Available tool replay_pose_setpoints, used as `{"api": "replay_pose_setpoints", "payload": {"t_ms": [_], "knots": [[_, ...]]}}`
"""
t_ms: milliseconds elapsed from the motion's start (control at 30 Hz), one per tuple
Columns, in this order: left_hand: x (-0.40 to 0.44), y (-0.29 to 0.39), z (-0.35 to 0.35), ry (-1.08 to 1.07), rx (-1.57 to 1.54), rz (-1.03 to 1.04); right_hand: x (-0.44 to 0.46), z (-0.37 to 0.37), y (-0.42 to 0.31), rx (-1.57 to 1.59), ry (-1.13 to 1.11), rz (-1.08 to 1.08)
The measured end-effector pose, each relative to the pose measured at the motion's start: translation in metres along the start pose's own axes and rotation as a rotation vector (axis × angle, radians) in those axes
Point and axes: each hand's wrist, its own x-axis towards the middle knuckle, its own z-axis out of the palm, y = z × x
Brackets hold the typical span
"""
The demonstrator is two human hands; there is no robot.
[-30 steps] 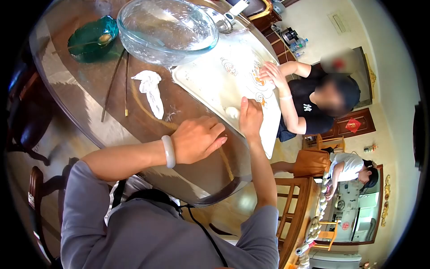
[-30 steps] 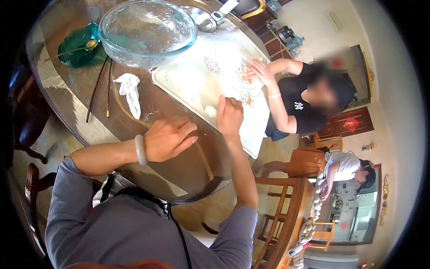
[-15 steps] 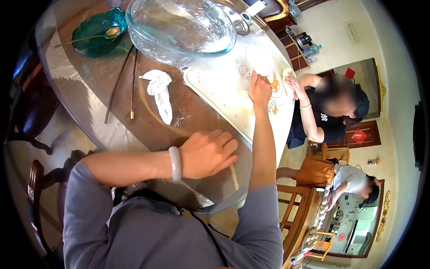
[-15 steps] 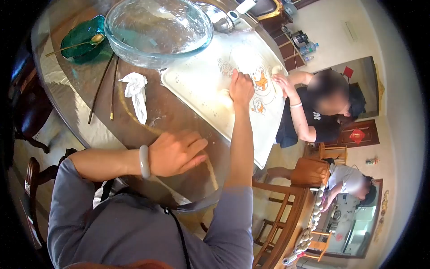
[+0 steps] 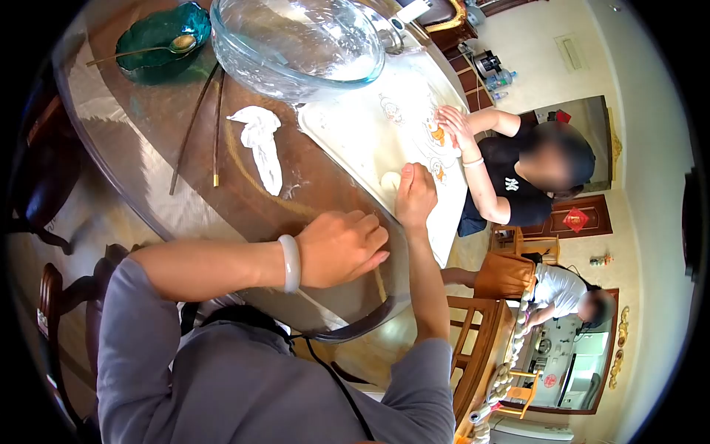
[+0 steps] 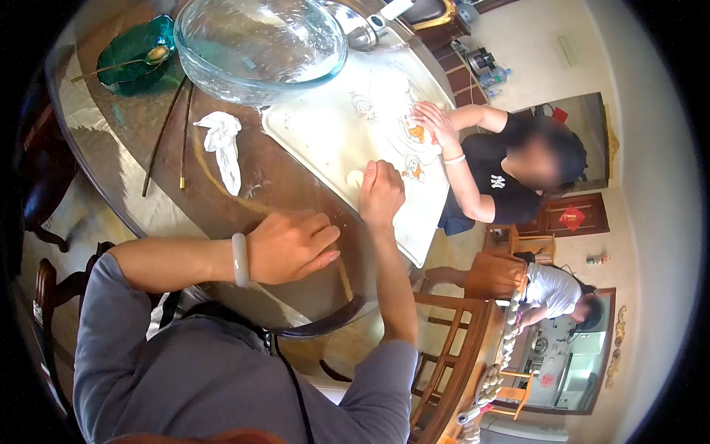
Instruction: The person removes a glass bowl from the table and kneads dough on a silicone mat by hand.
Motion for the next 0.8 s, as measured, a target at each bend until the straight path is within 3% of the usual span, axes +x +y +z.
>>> {"api": "replay_pose_setpoints", "payload": {"t_ms": [167,300,400,500,567,633,733,800], "knots": [[0.000,0.001,0.001,-0.016,0.034,0.008,0.040,0.039,0.008,-0.209,0.145,-0.166],[0.002,0.001,0.001,-0.014,0.028,0.009,0.072,0.068,0.043,-0.157,0.092,-0.103],[0.001,0.002,0.000,-0.044,-0.004,0.004,0.087,0.076,0.061,-0.164,-0.089,0.053],[-0.001,0.001,0.002,-0.058,0.002,0.005,0.081,0.087,0.070,-0.072,-0.136,-0.022],[0.000,-0.001,0.001,-0.020,0.015,0.014,0.067,0.080,0.064,-0.055,-0.263,-0.057],[0.000,-0.001,-0.002,-0.047,0.034,0.006,0.044,0.045,0.038,0.052,-0.303,0.091],[-0.002,0.000,0.001,-0.069,0.028,0.011,0.015,0.005,0.018,0.154,-0.196,0.063],[-0.003,0.001,0.003,-0.067,0.014,0.020,-0.005,-0.016,-0.001,0.062,-0.131,0.015]]}}
